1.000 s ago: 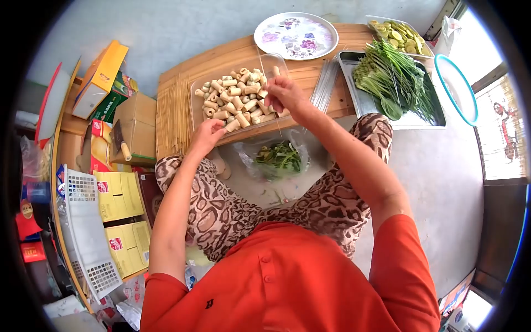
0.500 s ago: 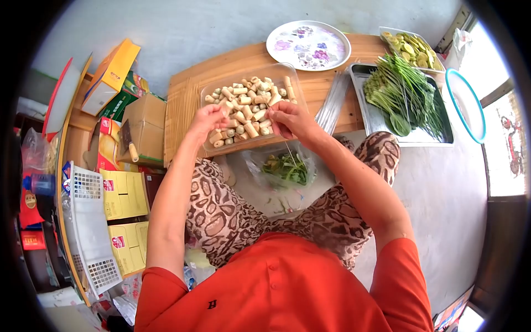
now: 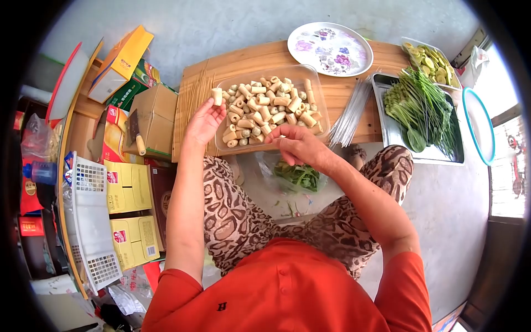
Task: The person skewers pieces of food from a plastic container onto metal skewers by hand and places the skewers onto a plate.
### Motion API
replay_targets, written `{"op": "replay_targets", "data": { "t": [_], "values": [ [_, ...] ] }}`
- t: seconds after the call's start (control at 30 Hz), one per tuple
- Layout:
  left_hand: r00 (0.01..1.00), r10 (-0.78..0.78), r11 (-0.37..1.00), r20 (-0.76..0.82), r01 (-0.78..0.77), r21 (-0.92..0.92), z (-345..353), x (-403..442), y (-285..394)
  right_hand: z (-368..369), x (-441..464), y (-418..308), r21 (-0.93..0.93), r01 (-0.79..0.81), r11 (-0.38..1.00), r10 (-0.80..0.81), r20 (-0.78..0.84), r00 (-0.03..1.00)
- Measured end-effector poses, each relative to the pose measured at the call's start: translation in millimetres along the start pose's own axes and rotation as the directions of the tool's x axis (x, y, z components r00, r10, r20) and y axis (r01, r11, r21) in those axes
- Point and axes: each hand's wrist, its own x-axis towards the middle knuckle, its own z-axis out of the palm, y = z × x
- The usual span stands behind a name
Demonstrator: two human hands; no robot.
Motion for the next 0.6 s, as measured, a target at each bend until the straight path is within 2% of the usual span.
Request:
{"op": "replay_targets", "data": {
  "t": [0.13, 0.6],
  "values": [
    [0.999, -0.030, 0.999, 0.020, 0.030, -0.029, 8, -4, 0, 1, 2, -4, 0.030, 0.008, 1.000, -0.007, -0.029, 1.000],
    [0.999, 0.041, 0.999, 0.018, -0.041, -0.004, 19, -16, -2, 5, 7, -2, -0.025, 0.000, 1.000, -0.001, -0.050, 0.999]
  ]
}}
